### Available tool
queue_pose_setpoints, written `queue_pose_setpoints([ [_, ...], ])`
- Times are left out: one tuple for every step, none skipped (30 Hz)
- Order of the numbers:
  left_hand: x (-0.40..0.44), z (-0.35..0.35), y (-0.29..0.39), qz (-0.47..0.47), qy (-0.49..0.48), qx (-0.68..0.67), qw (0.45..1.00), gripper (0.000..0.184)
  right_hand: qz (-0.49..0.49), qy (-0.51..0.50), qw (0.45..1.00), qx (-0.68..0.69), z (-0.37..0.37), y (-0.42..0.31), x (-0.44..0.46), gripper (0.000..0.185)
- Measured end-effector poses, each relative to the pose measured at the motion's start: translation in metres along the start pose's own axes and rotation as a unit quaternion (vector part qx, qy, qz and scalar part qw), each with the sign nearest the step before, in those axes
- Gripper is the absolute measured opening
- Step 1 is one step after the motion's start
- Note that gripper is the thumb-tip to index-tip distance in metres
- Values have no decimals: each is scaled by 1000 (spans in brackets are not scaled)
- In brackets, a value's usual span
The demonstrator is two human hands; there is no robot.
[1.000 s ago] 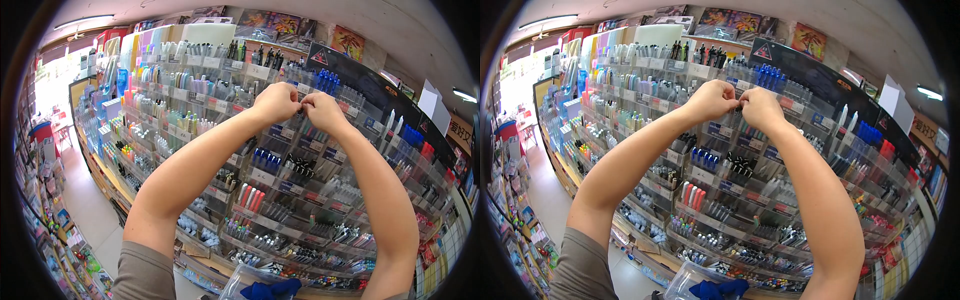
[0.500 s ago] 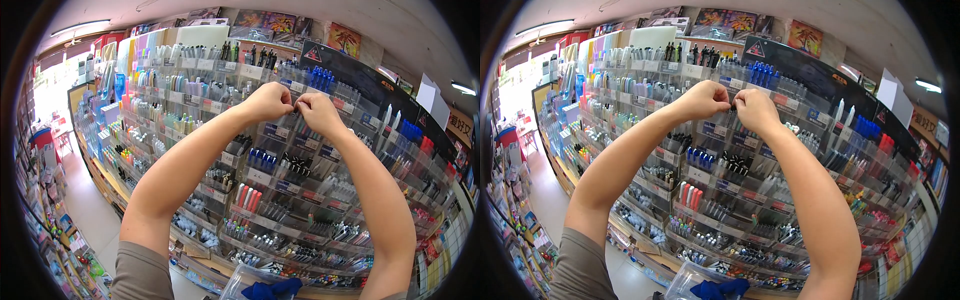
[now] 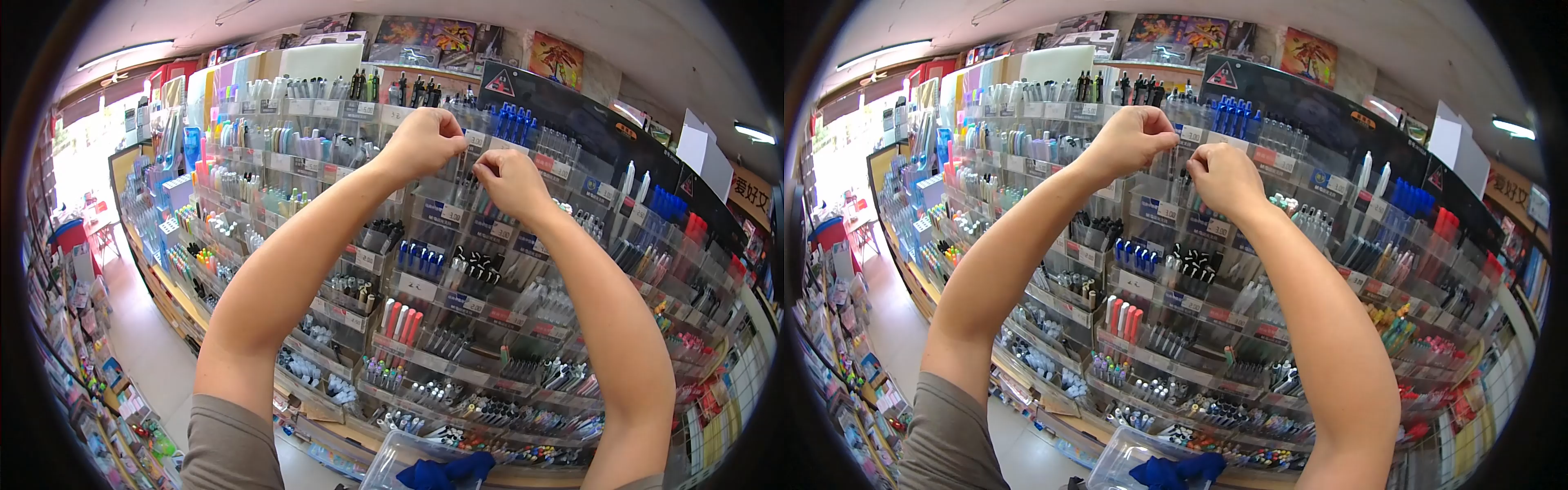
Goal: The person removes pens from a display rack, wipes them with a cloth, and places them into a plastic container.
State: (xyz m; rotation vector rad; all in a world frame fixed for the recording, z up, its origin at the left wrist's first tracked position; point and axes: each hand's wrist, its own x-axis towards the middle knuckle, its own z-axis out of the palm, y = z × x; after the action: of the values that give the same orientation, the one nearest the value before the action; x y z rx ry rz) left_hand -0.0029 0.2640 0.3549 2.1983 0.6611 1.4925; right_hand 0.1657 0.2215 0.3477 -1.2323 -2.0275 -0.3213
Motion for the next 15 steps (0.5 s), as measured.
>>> queue_pose_setpoints([
  [-2,1,0,5,-6,4,1000,9,1,0,1000,-3,1,1,0,17],
  [-5,2,1,9,-12,8,1000,9,-1,3,1000,-4,1,1,0,17],
  [-7,3,0,14,-18,11,1000,9,-3,5,1000,-4,2,2,1,18],
  [-8,5,-2,18,-34,38,999,9,-4,6,1000,-5,2,3,1,18],
  [-9,7,-6,21,-50,63,997,10,-3,8,1000,-5,2,3,1,18],
  [-10,8,-7,25,-65,89,994,10,-2,10,1000,-6,2,3,1,19],
  [-10,9,-8,15,-68,94,993,11,-2,12,1000,-8,2,3,2,19],
  [-10,9,-8,5,-70,99,993,11,-3,13,1000,-18,3,4,2,20],
  [-10,9,-7,-5,-72,104,992,12,-5,14,1000,-28,2,3,2,20],
  [-10,7,-3,-25,-68,118,990,14,-7,15,999,-38,2,2,2,20],
  [-7,7,-7,7,-68,136,988,15,3,10,999,-32,1,1,1,20],
  [-4,7,-10,38,-68,153,985,15,14,6,1000,-26,0,-3,0,20],
  [-3,7,-13,69,-68,171,981,16,25,1,999,-20,-1,-5,-1,21],
  [-2,8,-17,66,-92,181,977,17,24,-1,1000,-11,0,-5,-2,21],
  [-4,8,-15,63,-117,190,973,17,24,-2,1000,-3,0,-3,-2,21],
])
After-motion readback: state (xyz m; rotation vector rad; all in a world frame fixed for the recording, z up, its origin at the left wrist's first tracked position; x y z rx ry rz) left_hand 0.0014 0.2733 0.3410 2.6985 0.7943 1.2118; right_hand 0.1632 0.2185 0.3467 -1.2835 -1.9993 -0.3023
